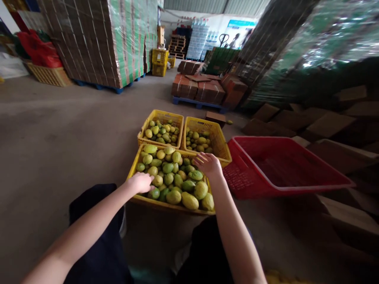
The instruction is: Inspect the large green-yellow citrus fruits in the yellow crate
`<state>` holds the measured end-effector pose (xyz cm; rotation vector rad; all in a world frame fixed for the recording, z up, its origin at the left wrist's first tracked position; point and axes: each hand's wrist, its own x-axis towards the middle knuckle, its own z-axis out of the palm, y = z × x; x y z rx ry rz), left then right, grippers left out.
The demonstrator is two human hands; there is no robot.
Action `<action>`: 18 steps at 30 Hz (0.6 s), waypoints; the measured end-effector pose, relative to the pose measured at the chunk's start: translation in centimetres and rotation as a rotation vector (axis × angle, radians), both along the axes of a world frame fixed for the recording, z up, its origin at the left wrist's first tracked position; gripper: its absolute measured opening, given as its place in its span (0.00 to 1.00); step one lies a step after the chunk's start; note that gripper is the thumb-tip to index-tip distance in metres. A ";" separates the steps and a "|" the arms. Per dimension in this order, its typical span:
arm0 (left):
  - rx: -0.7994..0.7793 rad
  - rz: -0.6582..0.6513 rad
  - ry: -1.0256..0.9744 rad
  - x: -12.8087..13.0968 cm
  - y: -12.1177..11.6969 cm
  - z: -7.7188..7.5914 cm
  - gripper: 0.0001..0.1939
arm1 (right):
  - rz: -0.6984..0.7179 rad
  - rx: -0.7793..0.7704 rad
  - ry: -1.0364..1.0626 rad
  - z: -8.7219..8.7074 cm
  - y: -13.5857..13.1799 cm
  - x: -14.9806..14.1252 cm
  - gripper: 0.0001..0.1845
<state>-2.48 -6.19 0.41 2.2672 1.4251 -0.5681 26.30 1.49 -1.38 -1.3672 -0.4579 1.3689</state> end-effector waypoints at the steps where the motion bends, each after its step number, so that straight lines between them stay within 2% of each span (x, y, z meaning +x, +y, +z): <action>1: -0.006 0.004 -0.002 0.2 0.0 0.0 0.28 | 0.076 0.007 -0.181 -0.1 0.1 0.2 0.05; 4: -0.019 0.014 -0.015 0.7 0.3 0.0 0.27 | 0.337 -0.049 -0.706 -0.9 0.2 0.5 0.13; 8: -0.007 0.011 -0.060 0.7 0.8 0.2 0.27 | 0.581 -0.184 -1.080 -3.1 -0.7 0.3 0.21; 13: -0.028 0.051 -0.053 0.2 1.1 0.1 0.27 | 0.800 -0.343 -1.283 -6.2 -2.1 0.6 0.21; 18: -0.059 0.046 -0.012 -0.6 1.0 -0.1 0.28 | 0.829 -0.415 -1.393 -7.7 -3.1 1.4 0.23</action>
